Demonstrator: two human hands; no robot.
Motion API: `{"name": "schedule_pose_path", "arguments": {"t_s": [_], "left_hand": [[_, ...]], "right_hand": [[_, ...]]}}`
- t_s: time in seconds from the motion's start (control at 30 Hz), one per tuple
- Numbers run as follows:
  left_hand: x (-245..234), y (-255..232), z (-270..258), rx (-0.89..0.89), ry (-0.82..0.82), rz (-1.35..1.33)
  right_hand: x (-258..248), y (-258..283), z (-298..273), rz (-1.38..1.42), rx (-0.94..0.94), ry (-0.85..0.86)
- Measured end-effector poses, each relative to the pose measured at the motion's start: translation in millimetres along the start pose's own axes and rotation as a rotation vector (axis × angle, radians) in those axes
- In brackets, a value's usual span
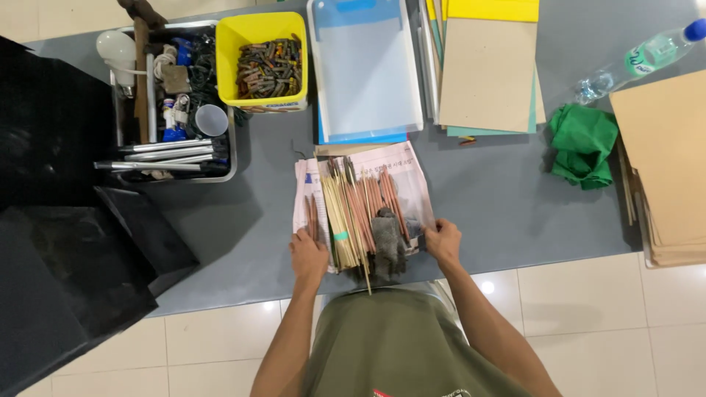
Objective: Wiping and cleaning pencils with a cloth on a desk.
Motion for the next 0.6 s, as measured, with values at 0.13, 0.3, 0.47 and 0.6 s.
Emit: {"name": "schedule_pose_path", "arguments": {"t_s": [0.13,0.3,0.47,0.6], "left_hand": [[21,-33,-9,-0.019,-0.004,0.031],[32,-81,-15,-0.027,-0.030,0.034],[43,-111,-23,0.014,-0.012,0.010],[58,-125,-28,0.033,0.031,0.026]], "right_hand": [[-22,-20,15,0.153,0.135,0.040],[-50,-42,35,0.108,-0.019,-0.059],[-75,-65,45,0.129,0.022,-0.078],[-98,-79,43,0.134,0.062,-0.104]]}}
Point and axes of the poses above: each hand's wrist, its own z-axis towards the middle knuckle, its own x-axis out of the palm, y = z × x, the point moved 4 cm from there along z, towards the middle knuckle
